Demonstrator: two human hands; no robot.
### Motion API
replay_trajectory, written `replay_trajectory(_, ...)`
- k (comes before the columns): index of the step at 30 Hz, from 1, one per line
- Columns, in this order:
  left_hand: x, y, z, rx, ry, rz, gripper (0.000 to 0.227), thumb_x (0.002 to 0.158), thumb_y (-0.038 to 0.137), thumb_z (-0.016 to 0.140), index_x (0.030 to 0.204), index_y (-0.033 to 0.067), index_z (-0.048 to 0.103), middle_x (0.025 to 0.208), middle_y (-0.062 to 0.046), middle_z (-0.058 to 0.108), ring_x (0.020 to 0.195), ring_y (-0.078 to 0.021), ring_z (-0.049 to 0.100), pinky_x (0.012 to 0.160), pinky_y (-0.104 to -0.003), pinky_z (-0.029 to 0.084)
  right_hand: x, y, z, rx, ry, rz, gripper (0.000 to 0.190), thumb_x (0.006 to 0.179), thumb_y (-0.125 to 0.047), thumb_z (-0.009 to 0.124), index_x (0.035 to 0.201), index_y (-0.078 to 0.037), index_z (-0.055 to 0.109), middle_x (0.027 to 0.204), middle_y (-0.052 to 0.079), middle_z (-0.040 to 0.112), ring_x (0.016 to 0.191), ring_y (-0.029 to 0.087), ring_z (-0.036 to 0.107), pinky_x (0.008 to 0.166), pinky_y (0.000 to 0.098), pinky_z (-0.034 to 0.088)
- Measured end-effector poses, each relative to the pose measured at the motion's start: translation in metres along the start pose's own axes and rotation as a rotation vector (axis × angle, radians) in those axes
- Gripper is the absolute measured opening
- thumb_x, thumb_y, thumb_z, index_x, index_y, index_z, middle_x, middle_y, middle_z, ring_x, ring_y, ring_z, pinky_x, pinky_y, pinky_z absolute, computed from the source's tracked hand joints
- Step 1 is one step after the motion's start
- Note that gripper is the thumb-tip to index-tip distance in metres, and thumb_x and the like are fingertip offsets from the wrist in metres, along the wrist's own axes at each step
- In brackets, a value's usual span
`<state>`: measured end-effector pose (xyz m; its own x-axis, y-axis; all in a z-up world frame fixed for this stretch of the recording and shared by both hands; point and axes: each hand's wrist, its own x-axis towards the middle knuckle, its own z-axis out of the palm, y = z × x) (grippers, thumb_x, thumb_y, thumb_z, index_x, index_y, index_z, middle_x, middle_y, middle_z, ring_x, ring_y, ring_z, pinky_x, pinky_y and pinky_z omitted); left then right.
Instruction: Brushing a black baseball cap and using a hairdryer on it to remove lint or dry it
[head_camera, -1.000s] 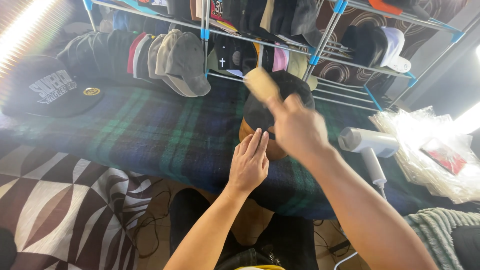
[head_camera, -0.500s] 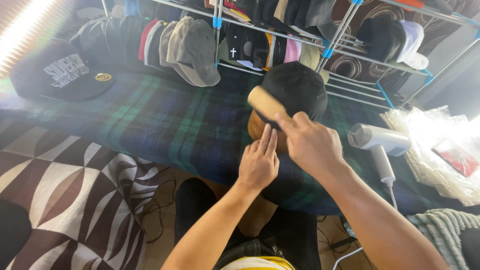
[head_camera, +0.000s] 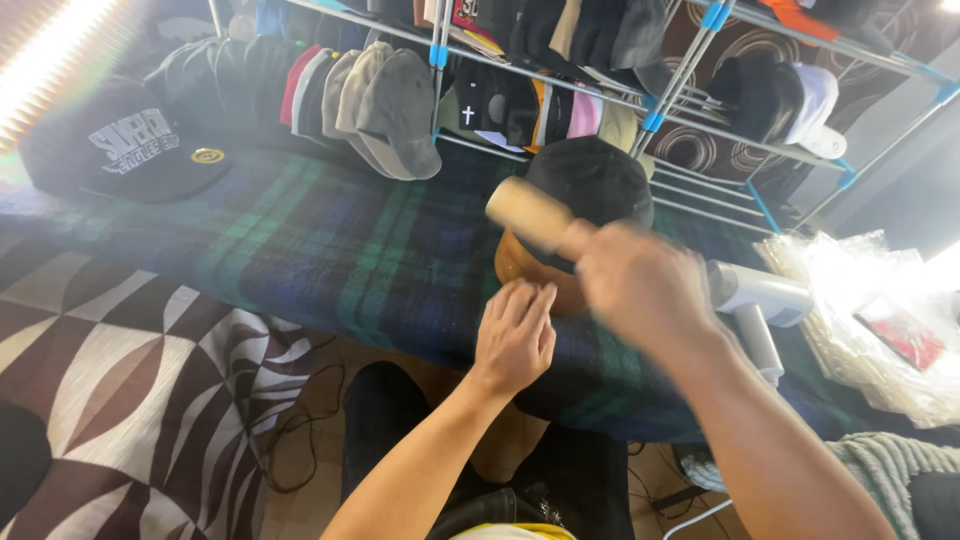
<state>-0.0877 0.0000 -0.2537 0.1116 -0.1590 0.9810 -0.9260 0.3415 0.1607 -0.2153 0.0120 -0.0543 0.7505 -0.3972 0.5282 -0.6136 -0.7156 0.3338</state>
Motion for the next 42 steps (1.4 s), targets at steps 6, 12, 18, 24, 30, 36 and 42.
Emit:
replay_trajectory(6,0.023,0.003,-0.006,0.083,-0.297,-0.053,0.054,0.102,0.022,0.053,0.153,0.0057,0.045,0.161,-0.02,0.038,0.148,-0.0426,0.041,0.111,-0.051,0.047,0.09,0.099,0.022,-0.275,-0.102,0.342,0.028,0.101,-0.022,0.055,0.121,-0.023,0.074,0.082,0.01,0.063,0.069,0.039,0.067,0.05,0.0499,0.055)
replay_trajectory(12,0.014,0.003,0.002,0.151,-0.117,-0.015,0.063,0.087,0.023,0.06,0.147,0.0065,0.054,0.154,-0.022,0.049,0.137,-0.0419,0.05,0.104,-0.047,0.045,0.115,0.008,0.038,-0.193,-0.217,0.287,0.039,0.097,-0.036,0.055,0.109,-0.007,0.079,0.096,0.017,0.075,0.093,0.042,0.075,0.073,0.0589,0.059)
replay_trajectory(18,0.015,0.002,-0.002,0.201,-0.183,-0.057,0.068,0.081,0.027,0.064,0.147,0.0116,0.055,0.154,-0.017,0.048,0.123,-0.0358,0.056,0.088,-0.043,0.048,0.11,-0.019,0.004,-0.137,-0.244,0.027,0.026,0.084,-0.024,0.059,0.09,-0.015,0.084,0.085,0.011,0.079,0.089,0.034,0.077,0.076,0.0483,0.061)
replay_trajectory(24,0.012,0.005,-0.005,0.135,-0.227,-0.082,0.076,0.079,0.028,0.066,0.152,0.0113,0.049,0.16,-0.016,0.043,0.107,-0.0298,0.058,0.084,-0.039,0.047,0.127,0.053,0.012,-0.378,-0.111,0.219,0.031,0.09,-0.033,0.063,0.1,-0.01,0.081,0.087,0.015,0.078,0.082,0.037,0.077,0.065,0.0532,0.061)
replay_trajectory(30,-0.001,-0.005,0.01,0.167,-0.257,-0.068,0.072,0.08,0.028,0.064,0.15,0.0111,0.051,0.154,-0.017,0.048,0.081,-0.0298,0.057,0.071,-0.039,0.048,0.104,-0.031,0.085,-0.265,-0.065,0.062,0.02,0.079,-0.022,0.064,0.088,-0.006,0.073,0.072,0.008,0.069,0.066,0.037,0.074,0.052,0.0598,0.054)
replay_trajectory(36,0.002,0.0,0.008,0.168,-0.229,-0.097,0.058,0.08,0.032,0.064,0.135,0.0149,0.062,0.139,-0.014,0.058,0.068,-0.0302,0.061,0.064,-0.042,0.051,0.095,-0.017,0.05,-0.217,-0.247,-0.075,0.043,0.084,-0.019,0.057,0.124,-0.026,0.071,0.095,0.003,0.069,0.079,0.034,0.073,0.059,0.0568,0.058)
replay_trajectory(42,0.002,0.002,0.008,0.218,-0.145,-0.047,0.059,0.082,0.022,0.057,0.14,0.0091,0.06,0.148,-0.013,0.055,0.061,-0.0281,0.062,0.062,-0.037,0.056,0.049,-0.013,0.054,-0.552,0.225,-0.279,0.02,0.084,-0.022,0.06,0.103,-0.022,0.066,0.077,0.0,0.056,0.059,0.025,0.063,0.045,0.0461,0.053)
